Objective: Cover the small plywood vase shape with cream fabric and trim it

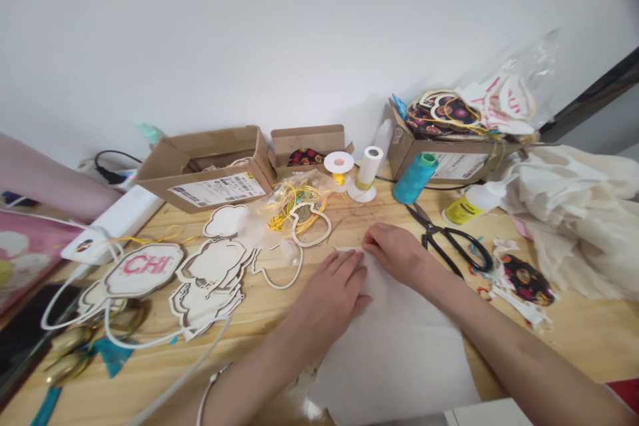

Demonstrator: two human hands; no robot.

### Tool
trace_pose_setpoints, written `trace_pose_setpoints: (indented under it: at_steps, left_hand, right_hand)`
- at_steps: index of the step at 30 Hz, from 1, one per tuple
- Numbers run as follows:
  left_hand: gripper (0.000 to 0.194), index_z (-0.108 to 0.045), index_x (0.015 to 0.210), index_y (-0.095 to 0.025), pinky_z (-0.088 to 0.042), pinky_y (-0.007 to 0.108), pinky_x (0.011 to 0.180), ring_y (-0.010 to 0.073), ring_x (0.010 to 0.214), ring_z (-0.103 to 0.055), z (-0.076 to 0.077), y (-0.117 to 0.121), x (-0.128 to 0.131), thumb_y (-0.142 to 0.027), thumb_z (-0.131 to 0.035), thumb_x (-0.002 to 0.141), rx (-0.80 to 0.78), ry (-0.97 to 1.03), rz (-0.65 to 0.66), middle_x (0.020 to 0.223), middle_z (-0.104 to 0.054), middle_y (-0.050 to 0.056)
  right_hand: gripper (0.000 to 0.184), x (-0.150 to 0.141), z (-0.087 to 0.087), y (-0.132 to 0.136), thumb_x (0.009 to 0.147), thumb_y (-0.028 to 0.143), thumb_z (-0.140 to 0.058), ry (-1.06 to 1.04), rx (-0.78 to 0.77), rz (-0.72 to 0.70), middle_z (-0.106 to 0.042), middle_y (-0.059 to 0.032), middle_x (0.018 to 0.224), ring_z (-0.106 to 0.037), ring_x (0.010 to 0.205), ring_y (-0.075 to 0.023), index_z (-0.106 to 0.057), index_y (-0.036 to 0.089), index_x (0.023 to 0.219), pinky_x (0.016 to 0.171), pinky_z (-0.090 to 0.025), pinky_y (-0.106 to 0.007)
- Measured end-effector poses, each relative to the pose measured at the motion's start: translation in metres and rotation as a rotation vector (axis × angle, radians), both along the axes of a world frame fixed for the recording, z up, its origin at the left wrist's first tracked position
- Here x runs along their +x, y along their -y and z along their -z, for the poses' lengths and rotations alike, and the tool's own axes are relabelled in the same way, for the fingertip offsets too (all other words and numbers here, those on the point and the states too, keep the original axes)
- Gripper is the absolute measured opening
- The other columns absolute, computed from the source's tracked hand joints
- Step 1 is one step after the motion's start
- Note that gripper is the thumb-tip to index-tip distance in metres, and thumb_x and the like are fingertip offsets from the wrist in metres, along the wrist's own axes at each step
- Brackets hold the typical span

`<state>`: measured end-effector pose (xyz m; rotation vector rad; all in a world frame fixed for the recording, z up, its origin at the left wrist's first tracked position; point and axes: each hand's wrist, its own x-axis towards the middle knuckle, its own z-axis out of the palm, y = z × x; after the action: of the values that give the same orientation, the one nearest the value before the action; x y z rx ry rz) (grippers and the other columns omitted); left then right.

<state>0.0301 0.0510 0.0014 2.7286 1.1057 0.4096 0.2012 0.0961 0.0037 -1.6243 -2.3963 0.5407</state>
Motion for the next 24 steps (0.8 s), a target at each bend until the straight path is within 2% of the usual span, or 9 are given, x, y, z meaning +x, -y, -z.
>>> trace_pose_setpoints:
  at_steps: [5,10,14,19,24]
  left_hand:
    - [0.025,-0.055,0.101,-0.015,-0.042,0.033,0.08,0.0186,0.091,-0.054,-0.003,-0.034,0.003,-0.026,-0.04,0.084,-0.12,0.091,-0.155,0.1,-0.06,0.007]
    - [0.013,-0.062,0.078,-0.016,-0.041,0.03,0.069,0.0175,0.075,-0.055,-0.016,-0.057,0.016,-0.022,-0.05,0.077,-0.262,0.066,-0.129,0.078,-0.062,0.003]
    - [0.011,-0.063,0.074,-0.016,-0.04,0.027,0.062,0.0163,0.069,-0.055,-0.021,-0.062,0.022,-0.017,-0.052,0.072,-0.338,0.061,-0.104,0.073,-0.063,0.002]
    - [0.014,-0.063,0.071,-0.016,-0.04,0.026,0.062,0.0155,0.067,-0.055,-0.02,-0.064,0.024,-0.014,-0.049,0.072,-0.375,0.066,-0.129,0.072,-0.063,0.002]
    - [0.012,-0.06,0.071,-0.016,-0.04,0.026,0.064,0.0155,0.071,-0.054,-0.012,-0.063,0.023,-0.014,-0.048,0.075,-0.298,0.086,-0.083,0.073,-0.061,0.002]
  right_hand:
    - [0.016,0.013,-0.001,-0.004,0.081,0.018,-0.045,-0.07,0.0,-0.033,-0.062,-0.0034,0.075,-0.055,0.07,-0.0137,-0.06,0.016,0.077,0.063,-0.038,-0.023]
    - [0.01,0.02,-0.009,-0.001,0.076,0.02,-0.052,-0.097,-0.089,0.036,-0.061,-0.0018,0.069,-0.054,0.062,-0.0128,-0.06,0.017,0.072,0.056,-0.037,-0.022]
    - [0.004,0.019,-0.007,0.0,0.073,0.02,-0.056,-0.097,-0.081,0.049,-0.058,-0.0002,0.067,-0.051,0.059,-0.0118,-0.059,0.017,0.07,0.052,-0.036,-0.021]
    - [0.009,0.018,-0.009,0.003,0.076,0.013,-0.052,-0.068,-0.062,-0.043,-0.059,-0.0015,0.073,-0.053,0.069,-0.0131,-0.059,0.017,0.073,0.06,-0.038,-0.023]
    - [0.012,0.011,-0.008,0.009,0.081,0.012,-0.046,0.087,-0.016,-0.046,-0.058,-0.0057,0.078,-0.054,0.075,-0.0168,-0.057,0.015,0.076,0.064,-0.04,-0.026]
